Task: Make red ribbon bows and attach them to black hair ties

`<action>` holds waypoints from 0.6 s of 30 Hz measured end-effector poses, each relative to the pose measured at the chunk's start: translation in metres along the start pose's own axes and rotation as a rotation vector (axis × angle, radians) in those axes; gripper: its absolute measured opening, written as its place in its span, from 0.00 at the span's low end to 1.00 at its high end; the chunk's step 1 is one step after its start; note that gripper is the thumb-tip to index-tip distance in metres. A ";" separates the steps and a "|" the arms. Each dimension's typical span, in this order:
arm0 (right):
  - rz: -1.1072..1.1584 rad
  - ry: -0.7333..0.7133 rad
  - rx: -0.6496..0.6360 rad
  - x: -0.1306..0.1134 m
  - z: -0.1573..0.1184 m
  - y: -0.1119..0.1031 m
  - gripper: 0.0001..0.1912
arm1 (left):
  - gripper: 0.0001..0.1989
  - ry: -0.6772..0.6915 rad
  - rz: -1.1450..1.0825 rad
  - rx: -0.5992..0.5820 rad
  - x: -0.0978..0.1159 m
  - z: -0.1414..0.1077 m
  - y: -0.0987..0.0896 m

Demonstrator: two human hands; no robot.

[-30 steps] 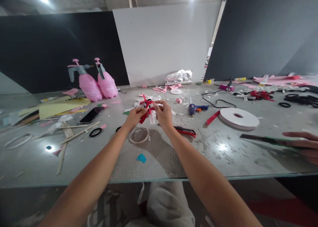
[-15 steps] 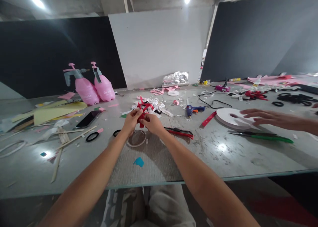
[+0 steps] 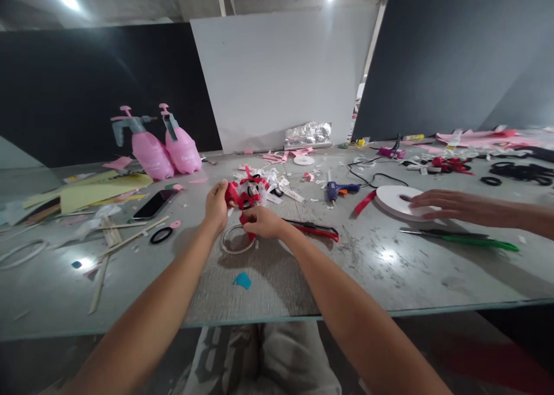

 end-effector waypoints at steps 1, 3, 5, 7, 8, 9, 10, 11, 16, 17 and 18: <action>0.035 0.029 -0.072 -0.002 -0.002 0.000 0.05 | 0.18 -0.007 -0.031 0.037 0.002 0.002 -0.002; 0.069 0.112 -0.189 -0.007 -0.007 -0.001 0.04 | 0.16 -0.027 -0.083 0.102 0.004 0.006 -0.006; 0.067 0.191 -0.282 -0.011 -0.012 -0.004 0.04 | 0.16 -0.058 -0.133 0.134 0.006 0.007 -0.008; 0.037 0.202 -0.249 -0.013 -0.012 -0.009 0.07 | 0.16 -0.085 -0.162 0.110 0.007 0.007 -0.007; 0.026 0.176 -0.141 -0.014 -0.010 -0.012 0.09 | 0.16 -0.078 -0.159 0.081 0.007 0.006 -0.006; 0.018 0.136 0.010 -0.014 -0.008 -0.016 0.12 | 0.16 -0.054 -0.141 0.045 0.009 0.004 -0.004; 0.012 0.090 0.174 -0.013 -0.006 -0.019 0.15 | 0.16 -0.023 -0.111 0.000 0.010 0.002 -0.001; 0.004 0.048 0.314 -0.012 -0.005 -0.020 0.19 | 0.16 0.005 -0.078 -0.050 0.010 -0.001 0.002; -0.099 0.023 0.433 0.006 0.005 -0.008 0.21 | 0.12 0.063 -0.009 -0.204 0.009 -0.012 0.017; -0.075 0.034 0.469 0.009 0.006 -0.008 0.20 | 0.12 0.060 -0.014 -0.215 0.010 -0.013 0.019; -0.024 0.040 0.523 0.010 0.007 -0.010 0.20 | 0.12 0.045 -0.025 -0.227 0.010 -0.014 0.021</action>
Point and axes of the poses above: each hand's wrist, its own z-axis towards the middle knuckle, its own y-axis out of the palm, x = y × z, the point moved 3 cm from there along z, towards the middle knuckle, and after that the axes turned 3 degrees about x, right-handed, at the moved point
